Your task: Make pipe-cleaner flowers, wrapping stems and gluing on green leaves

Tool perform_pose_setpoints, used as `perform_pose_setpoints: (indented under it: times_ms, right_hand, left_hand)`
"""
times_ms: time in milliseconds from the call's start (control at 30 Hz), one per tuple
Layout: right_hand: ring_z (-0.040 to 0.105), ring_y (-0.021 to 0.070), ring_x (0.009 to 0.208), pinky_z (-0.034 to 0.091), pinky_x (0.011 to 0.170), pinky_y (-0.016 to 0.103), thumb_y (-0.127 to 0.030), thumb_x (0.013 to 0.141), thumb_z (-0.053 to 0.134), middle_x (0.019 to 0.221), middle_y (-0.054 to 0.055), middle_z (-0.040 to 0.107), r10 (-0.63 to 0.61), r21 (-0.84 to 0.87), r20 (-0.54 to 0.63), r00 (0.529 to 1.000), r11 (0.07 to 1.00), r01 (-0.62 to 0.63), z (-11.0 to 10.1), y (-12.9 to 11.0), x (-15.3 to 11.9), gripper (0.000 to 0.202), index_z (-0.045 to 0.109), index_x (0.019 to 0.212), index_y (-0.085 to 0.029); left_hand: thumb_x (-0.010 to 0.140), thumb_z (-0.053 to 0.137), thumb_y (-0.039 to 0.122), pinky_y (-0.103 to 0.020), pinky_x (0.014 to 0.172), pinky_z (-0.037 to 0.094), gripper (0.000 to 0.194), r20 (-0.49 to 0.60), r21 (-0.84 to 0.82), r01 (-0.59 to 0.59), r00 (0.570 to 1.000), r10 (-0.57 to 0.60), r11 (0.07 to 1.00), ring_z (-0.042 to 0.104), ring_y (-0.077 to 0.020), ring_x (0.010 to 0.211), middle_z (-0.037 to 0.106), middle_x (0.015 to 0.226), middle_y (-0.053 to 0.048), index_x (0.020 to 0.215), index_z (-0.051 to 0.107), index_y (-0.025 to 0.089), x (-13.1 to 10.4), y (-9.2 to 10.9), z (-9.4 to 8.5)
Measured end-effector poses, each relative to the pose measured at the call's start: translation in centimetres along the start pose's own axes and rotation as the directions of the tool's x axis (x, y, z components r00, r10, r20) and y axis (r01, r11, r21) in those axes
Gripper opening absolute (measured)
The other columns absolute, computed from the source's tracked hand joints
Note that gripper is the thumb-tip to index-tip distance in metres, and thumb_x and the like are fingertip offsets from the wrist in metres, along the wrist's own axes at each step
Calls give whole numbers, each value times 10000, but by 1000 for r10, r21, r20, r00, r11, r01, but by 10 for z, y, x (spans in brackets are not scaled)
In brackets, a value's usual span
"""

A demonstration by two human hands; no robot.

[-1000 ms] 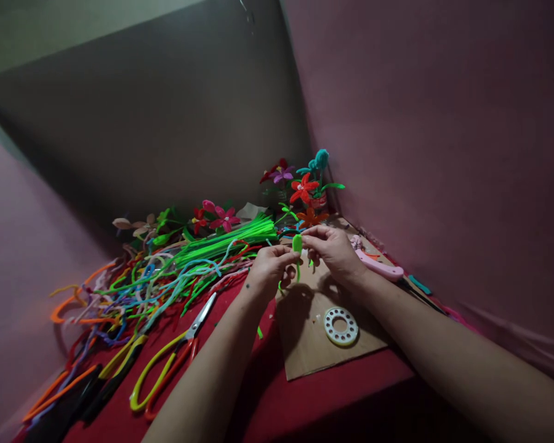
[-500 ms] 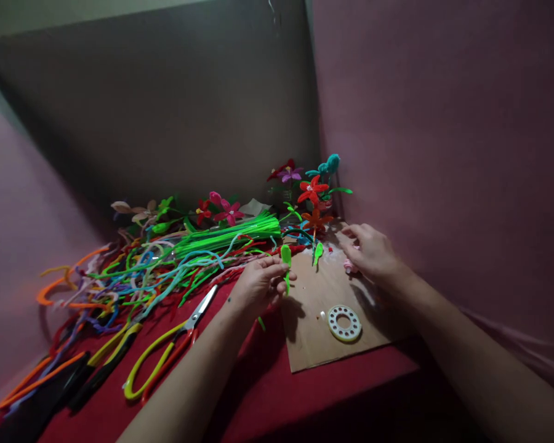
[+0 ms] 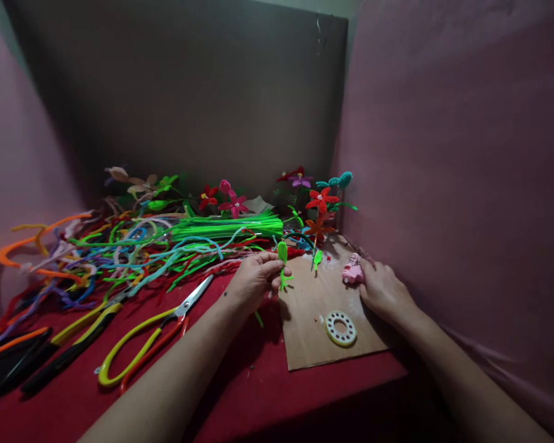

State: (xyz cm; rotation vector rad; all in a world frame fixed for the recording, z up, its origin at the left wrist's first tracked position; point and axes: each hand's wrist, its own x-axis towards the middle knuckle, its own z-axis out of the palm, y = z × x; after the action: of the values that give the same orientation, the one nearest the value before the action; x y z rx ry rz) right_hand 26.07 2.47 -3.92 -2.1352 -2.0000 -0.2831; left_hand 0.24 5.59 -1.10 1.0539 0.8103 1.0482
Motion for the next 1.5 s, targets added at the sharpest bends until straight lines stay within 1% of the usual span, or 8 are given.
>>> perform_pose_setpoints:
  times_ms: [267,367,467,567,700,1000,1233,1500]
  right_hand:
    - [559,269,928,438,761,341,-110,760,447,1016,181,592,-30,108,-97,995,993,40,11,10,1,419,523,1168,-52]
    - [586,231,843,463,717,316,-158,782,466,936,133,619,-37,317,-237,971,942,113,-2,7,-6,374,563,1137,-90]
    - [605,225,881,487,742,319,-209,799,499,967,102,647,-52,671,-336,940,688,278,-25,-5,-20,335,599,1112,-142]
    - [551,241,1093,456,896,364,-237,844,496,1279,100,544,-175,863,-246,953,408,298,-45,-23,-39,448,496,1291,-196]
    - [463,246,1225,358,1032,419,-251,877,486,1360,83,485,-212,925,-201,956,280,256,-49,-42,-59,430,495,1306,-219]
    - [630,278,993,532,841,458,-261,850,555,999,68,707,-119,933,-198,973,281,225,-44,-47,-69,379,580,1228,-269]
    - [514,268,1185,459,965,428,-253,859,542,1312,58,540,-121,930,-234,965,260,259,-36,-50,-68,409,542,1267,-262]
    - [583,272,1087,498,916,434,-251,843,562,1184,67,634,-62,935,-212,975,276,221,-27,-44,-69,405,564,1248,-268]
  left_hand:
    - [690,643,185,-139,299,273,115,-11,-13,-6,1000,6,1000,420,-29,352,647,657,-35,766,574,133,4,-3,-5]
    - [667,671,192,-145,315,296,155,-22,-22,-5,1000,4,1000,430,-37,354,577,569,20,776,572,145,2,-4,-4]
    - [643,699,205,-142,312,270,191,-31,-46,0,1000,-1,999,418,-42,343,463,483,76,734,535,167,0,-6,1]
    - [639,709,219,-142,317,254,207,-11,-74,7,1000,-8,997,388,-34,335,421,468,87,705,520,167,-4,-5,7]
    - [655,691,233,-153,301,223,192,50,-103,63,997,-59,993,352,-42,325,362,441,94,682,510,174,-10,-3,15]
    - [649,673,224,-161,299,201,243,113,-104,165,982,-153,981,319,-39,309,341,433,94,621,434,187,-18,-2,22]
    - [652,673,221,-162,304,199,259,88,-81,165,984,-158,983,343,-39,305,352,426,92,597,423,186,-17,-2,22]
    - [657,672,224,-170,296,177,286,84,-23,163,983,-161,986,333,-38,293,361,403,79,540,415,184,-20,-1,24]
